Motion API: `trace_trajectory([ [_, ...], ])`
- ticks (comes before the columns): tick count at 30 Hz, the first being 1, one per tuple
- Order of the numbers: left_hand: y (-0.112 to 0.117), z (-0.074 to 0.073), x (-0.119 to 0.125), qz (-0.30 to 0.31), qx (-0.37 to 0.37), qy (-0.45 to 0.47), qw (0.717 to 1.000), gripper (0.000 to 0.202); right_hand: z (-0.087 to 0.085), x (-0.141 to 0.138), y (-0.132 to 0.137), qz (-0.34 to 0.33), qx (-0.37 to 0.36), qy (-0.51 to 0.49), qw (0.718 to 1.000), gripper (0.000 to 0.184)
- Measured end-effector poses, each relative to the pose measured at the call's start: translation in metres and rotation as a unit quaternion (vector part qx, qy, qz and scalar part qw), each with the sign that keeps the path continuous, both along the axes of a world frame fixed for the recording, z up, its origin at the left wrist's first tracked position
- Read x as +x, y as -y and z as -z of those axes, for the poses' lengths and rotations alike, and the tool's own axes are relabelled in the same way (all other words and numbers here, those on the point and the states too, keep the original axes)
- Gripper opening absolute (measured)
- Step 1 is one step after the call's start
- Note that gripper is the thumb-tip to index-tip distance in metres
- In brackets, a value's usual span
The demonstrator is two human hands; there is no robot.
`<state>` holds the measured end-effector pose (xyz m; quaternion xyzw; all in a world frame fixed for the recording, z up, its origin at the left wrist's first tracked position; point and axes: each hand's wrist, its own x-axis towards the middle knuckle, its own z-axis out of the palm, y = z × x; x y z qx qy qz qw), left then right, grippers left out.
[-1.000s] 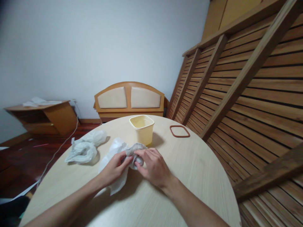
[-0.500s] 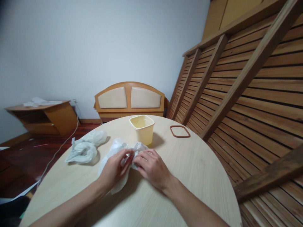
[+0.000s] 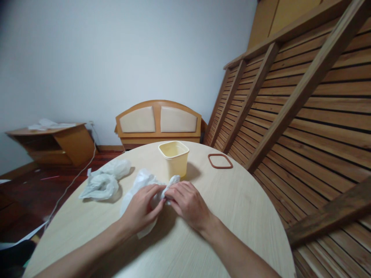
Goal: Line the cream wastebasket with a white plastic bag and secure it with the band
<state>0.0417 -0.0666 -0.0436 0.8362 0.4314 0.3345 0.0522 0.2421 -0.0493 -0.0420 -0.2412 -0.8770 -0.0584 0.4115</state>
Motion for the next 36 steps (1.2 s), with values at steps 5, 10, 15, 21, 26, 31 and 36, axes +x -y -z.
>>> trace_trajectory([
  [5, -0.001, 0.003, -0.001, -0.004, -0.024, 0.029, 0.999, 0.022, 0.001, 0.002, 0.001, 0.045, -0.045, -0.011, 0.998, 0.029],
  [10, -0.004, 0.000, 0.001, 0.047, -0.053, 0.095, 0.993, 0.021, -0.001, 0.002, 0.001, 0.063, -0.071, -0.020, 0.995, 0.031],
  [15, -0.005, 0.002, 0.001, 0.054, -0.071, 0.147, 0.985, 0.028, 0.002, 0.000, -0.001, 0.042, -0.110, -0.039, 0.992, 0.032],
  [21, -0.005, 0.001, 0.001, 0.070, -0.065, 0.123, 0.988, 0.040, 0.010, 0.000, -0.004, 0.031, -0.168, -0.070, 0.983, 0.030],
  [26, -0.008, 0.004, 0.000, 0.041, -0.100, 0.131, 0.986, 0.023, 0.013, -0.001, -0.004, 0.027, -0.235, -0.108, 0.966, 0.030],
  [31, -0.011, 0.010, 0.000, 0.036, -0.115, 0.188, 0.975, 0.020, 0.017, 0.001, -0.006, 0.023, -0.257, -0.119, 0.959, 0.032],
  [36, -0.008, 0.007, 0.003, 0.076, -0.126, 0.236, 0.960, 0.023, 0.017, 0.003, -0.010, 0.024, -0.237, -0.097, 0.966, 0.032],
])
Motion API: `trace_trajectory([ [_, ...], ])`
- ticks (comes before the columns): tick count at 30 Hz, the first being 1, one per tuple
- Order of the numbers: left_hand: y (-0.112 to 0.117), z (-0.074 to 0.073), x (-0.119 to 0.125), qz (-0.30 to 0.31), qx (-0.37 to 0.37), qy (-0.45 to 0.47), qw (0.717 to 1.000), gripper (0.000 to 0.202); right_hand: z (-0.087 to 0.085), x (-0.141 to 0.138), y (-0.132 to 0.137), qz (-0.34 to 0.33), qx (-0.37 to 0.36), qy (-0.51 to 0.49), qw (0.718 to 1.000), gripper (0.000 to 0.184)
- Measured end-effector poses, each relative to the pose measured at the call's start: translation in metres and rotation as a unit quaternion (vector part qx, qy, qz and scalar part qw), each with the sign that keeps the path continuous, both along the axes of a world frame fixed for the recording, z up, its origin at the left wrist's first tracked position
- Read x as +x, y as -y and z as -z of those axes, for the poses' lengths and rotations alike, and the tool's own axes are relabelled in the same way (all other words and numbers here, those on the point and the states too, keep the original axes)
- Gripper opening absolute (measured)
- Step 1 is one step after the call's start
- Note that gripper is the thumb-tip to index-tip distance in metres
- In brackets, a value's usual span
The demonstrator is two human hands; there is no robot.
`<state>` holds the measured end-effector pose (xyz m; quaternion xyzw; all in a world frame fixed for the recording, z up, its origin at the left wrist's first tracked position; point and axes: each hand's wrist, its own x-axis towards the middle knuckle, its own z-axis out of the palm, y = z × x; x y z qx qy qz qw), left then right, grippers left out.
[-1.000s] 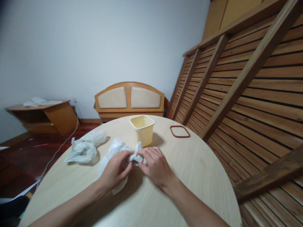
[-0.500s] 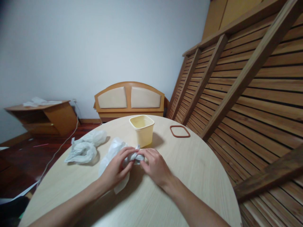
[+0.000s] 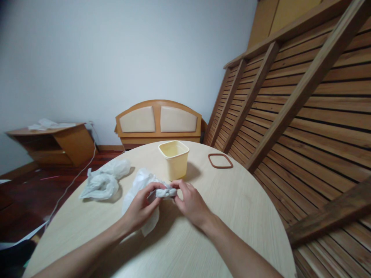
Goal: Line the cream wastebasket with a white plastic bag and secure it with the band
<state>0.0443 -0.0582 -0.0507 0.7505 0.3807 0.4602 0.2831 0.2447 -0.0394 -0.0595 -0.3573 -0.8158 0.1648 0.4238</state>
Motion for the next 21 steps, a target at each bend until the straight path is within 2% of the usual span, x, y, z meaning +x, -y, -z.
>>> trace_trajectory([
  [3, 0.001, -0.002, 0.000, 0.015, -0.009, 0.008, 1.000, 0.025, -0.004, 0.001, -0.001, -0.014, 0.027, 0.031, 0.999, 0.024],
  [7, 0.000, -0.003, -0.002, 0.005, -0.031, -0.024, 0.999, 0.018, -0.010, 0.004, -0.001, -0.022, 0.056, 0.066, 0.996, 0.017],
  [13, -0.003, -0.002, -0.004, -0.003, 0.008, -0.082, 0.997, 0.016, -0.010, 0.004, -0.002, -0.039, 0.050, 0.089, 0.994, 0.018],
  [19, -0.002, 0.000, -0.006, -0.080, 0.046, -0.070, 0.993, 0.022, -0.008, 0.003, -0.002, -0.087, 0.028, 0.047, 0.995, 0.018],
  [21, 0.000, -0.002, -0.007, -0.093, 0.070, -0.095, 0.989, 0.013, -0.009, 0.002, 0.000, -0.103, -0.003, 0.012, 0.995, 0.016],
])
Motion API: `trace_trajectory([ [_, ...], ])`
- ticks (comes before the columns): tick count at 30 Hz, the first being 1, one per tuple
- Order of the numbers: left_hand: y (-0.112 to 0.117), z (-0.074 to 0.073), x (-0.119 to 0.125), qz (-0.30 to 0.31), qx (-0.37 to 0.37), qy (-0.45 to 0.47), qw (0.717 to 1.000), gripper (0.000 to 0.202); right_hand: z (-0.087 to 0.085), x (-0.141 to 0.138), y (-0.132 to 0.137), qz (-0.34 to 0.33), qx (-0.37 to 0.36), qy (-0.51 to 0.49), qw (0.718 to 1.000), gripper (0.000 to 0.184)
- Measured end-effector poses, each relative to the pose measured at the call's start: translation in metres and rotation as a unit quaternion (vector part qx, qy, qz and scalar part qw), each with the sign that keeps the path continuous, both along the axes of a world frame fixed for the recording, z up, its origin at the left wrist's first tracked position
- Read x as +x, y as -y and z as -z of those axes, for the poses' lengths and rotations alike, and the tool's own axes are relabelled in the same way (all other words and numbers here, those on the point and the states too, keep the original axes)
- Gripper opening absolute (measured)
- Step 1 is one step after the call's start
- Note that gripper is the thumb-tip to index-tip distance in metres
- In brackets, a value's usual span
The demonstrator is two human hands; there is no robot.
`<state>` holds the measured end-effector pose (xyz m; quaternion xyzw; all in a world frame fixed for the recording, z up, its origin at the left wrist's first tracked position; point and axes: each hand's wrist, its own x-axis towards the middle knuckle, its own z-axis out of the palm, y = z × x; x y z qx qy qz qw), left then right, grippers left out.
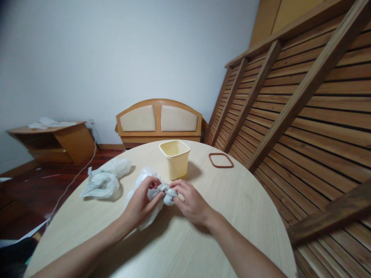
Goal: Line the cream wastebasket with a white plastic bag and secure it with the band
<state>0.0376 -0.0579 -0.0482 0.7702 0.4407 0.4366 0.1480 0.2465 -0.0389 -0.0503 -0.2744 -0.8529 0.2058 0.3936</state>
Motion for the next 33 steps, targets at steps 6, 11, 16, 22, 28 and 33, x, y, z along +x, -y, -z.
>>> trace_trajectory([
  [6, 0.002, 0.003, 0.002, 0.007, 0.082, -0.050, 0.995, 0.007, 0.000, -0.009, 0.003, 0.021, -0.088, -0.097, 0.991, 0.008],
  [11, 0.006, 0.001, 0.001, 0.039, 0.118, -0.102, 0.987, 0.017, 0.001, -0.013, 0.003, 0.037, -0.146, -0.144, 0.978, 0.013],
  [16, 0.011, -0.005, 0.002, 0.038, 0.125, -0.123, 0.984, 0.026, -0.001, -0.014, 0.002, 0.049, -0.196, -0.163, 0.966, 0.026],
  [22, 0.005, 0.008, 0.004, 0.013, 0.144, -0.134, 0.980, 0.032, 0.000, -0.017, 0.002, 0.017, -0.250, -0.181, 0.951, 0.026],
  [28, 0.002, 0.010, 0.003, 0.044, 0.116, -0.107, 0.987, 0.034, 0.007, -0.015, 0.001, 0.011, -0.329, -0.244, 0.912, 0.032],
  [33, 0.006, 0.002, 0.002, 0.078, 0.072, -0.064, 0.992, 0.027, 0.010, -0.011, 0.001, -0.010, -0.317, -0.228, 0.920, 0.042],
])
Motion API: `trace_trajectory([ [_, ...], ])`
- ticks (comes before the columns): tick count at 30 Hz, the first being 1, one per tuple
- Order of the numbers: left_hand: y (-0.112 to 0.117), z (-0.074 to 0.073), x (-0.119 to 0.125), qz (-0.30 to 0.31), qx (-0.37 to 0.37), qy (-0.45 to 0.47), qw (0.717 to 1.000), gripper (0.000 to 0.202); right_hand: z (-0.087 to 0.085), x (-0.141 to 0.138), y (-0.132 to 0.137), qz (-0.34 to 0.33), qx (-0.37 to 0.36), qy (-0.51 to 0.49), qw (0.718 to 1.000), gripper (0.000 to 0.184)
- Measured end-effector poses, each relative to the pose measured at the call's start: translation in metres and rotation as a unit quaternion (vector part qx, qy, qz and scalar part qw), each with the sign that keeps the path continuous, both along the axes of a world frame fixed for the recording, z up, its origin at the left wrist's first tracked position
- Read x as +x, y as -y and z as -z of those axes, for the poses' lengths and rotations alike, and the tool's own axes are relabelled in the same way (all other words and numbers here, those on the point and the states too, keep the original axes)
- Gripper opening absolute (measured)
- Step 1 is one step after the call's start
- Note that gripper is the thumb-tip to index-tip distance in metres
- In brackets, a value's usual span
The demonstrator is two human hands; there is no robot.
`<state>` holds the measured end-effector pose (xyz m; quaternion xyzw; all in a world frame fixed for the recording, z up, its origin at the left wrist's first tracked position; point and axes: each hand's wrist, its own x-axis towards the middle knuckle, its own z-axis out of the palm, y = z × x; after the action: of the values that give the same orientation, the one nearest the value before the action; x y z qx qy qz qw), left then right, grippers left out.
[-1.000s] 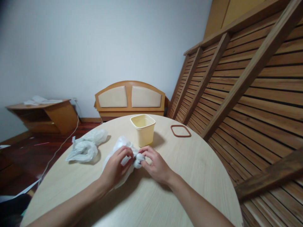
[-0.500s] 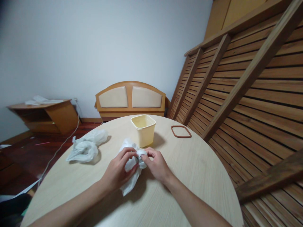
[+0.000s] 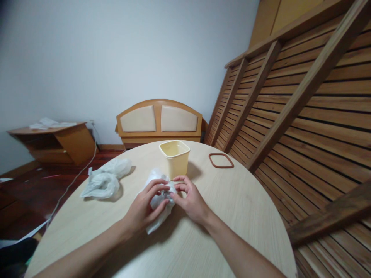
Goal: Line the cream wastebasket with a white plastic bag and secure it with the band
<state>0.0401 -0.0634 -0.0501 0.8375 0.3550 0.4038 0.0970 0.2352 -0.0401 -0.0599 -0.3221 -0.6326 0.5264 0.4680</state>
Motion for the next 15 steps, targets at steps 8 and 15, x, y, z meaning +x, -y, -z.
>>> trace_trajectory([
  [8, -0.0033, 0.0028, -0.0009, 0.037, -0.083, 0.091, 0.992, 0.015, 0.0034, -0.0024, -0.0024, -0.021, 0.013, 0.012, 1.000, 0.039],
  [15, -0.0052, 0.0004, 0.0035, 0.040, -0.204, 0.201, 0.957, 0.014, 0.0026, -0.0010, -0.0068, 0.039, 0.091, 0.038, 0.994, 0.015],
])
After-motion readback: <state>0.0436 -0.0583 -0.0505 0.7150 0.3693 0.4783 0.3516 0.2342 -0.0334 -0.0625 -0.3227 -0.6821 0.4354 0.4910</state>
